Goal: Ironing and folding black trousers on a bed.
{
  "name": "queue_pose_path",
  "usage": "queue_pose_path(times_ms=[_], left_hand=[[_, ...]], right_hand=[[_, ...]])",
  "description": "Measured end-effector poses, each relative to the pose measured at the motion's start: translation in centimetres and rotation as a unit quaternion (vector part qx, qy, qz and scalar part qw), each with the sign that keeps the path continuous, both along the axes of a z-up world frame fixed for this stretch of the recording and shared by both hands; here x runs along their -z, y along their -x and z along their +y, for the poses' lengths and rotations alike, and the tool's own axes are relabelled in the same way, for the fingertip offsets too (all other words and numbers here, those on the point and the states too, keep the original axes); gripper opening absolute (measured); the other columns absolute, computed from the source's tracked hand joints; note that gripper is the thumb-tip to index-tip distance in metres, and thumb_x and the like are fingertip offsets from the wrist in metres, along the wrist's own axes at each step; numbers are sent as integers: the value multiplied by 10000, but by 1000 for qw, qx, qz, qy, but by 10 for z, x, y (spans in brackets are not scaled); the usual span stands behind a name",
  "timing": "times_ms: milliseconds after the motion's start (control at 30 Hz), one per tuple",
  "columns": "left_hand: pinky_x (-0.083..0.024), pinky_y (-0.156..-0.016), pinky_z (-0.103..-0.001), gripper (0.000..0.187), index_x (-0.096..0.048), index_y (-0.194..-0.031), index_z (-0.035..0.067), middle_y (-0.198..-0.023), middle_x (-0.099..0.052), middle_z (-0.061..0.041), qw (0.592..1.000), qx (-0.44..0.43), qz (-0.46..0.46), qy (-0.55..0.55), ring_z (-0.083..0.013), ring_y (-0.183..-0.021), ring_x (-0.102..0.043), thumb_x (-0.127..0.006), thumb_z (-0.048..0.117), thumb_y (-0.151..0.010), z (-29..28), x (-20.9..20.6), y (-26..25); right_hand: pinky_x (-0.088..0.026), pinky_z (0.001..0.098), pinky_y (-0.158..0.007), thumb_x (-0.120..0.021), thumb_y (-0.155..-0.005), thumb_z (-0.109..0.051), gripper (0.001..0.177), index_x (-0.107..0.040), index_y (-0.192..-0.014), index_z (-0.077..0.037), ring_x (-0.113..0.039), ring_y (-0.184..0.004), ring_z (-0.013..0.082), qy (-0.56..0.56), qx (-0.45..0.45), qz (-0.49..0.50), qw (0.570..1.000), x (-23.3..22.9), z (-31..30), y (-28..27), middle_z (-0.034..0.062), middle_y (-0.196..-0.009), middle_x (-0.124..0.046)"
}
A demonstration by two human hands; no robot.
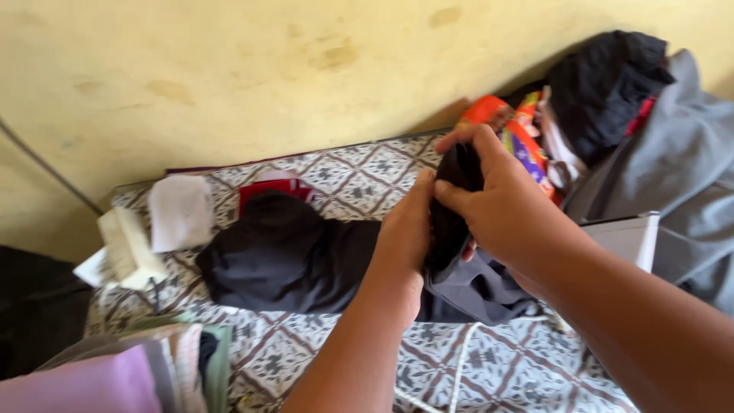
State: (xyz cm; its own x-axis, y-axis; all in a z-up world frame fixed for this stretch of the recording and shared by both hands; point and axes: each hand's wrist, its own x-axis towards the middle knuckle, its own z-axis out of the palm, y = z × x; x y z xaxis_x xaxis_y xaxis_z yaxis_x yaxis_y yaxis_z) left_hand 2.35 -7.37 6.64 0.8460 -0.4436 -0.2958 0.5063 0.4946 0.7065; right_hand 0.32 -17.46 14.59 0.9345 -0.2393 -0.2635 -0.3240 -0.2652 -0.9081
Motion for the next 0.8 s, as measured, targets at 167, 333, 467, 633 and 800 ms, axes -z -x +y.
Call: queue_pose_path(times_ms=[167, 333, 467, 633, 800], left_hand=[[-467, -541, -286, 512, -673, -1013, 91, -806, -691, -59, 984, 4, 107, -144, -148, -603, -640, -462, 557, -985, 59, 1, -3], [-501, -581, -305, 393, -690, -1016, 67, -830, -702, -37, 965, -41, 49, -254, -157, -646, -631, -558, 433, -961, 113, 39, -8], [-571, -696, -330, 291, -746, -1020, 70, -886, -767, -77, 917, -90, -10, -388, -218, -752, -734, -646, 316, -901, 160, 58, -16], [-569, -816, -365, 317, -766, -1013, 89, -968, -792, -100, 820, -112, -104, -551, -249, -916, -763, -716, 348, -838, 225, 101, -43], [-541, -892, -404, 357, -734, -1063, 97, -1091, -754, -106, 777, -98, -114, -612, -288, -1036, -718, -748, 334, -796, 268, 116, -72]], right_hand=[[-484, 347, -558, -753, -873, -107, 519, -458, -1285, -217, -584, -803, 169, 16, 40, 44, 998, 10, 46, -4, 51, -968, -577], [-512, 330, -725, -719, -859, -71, 505, -474, -1286, -184, -579, -863, 157, 29, 7, 15, 999, 32, 79, -9, 67, -952, -601], [-500, 317, -741, -699, -844, -46, 423, -545, -1215, -178, -586, -857, 134, 12, -3, 22, 1000, 39, 108, -17, 40, -928, -620], [-468, 287, -690, -693, -876, -47, 245, -630, -1102, -117, -559, -829, 107, -22, -30, 37, 999, 64, 125, -34, 20, -920, -612], [-429, 296, -610, -707, -916, -113, 171, -646, -1075, -126, -528, -757, 110, -33, -16, 120, 992, 74, 147, -58, 15, -883, -597]])
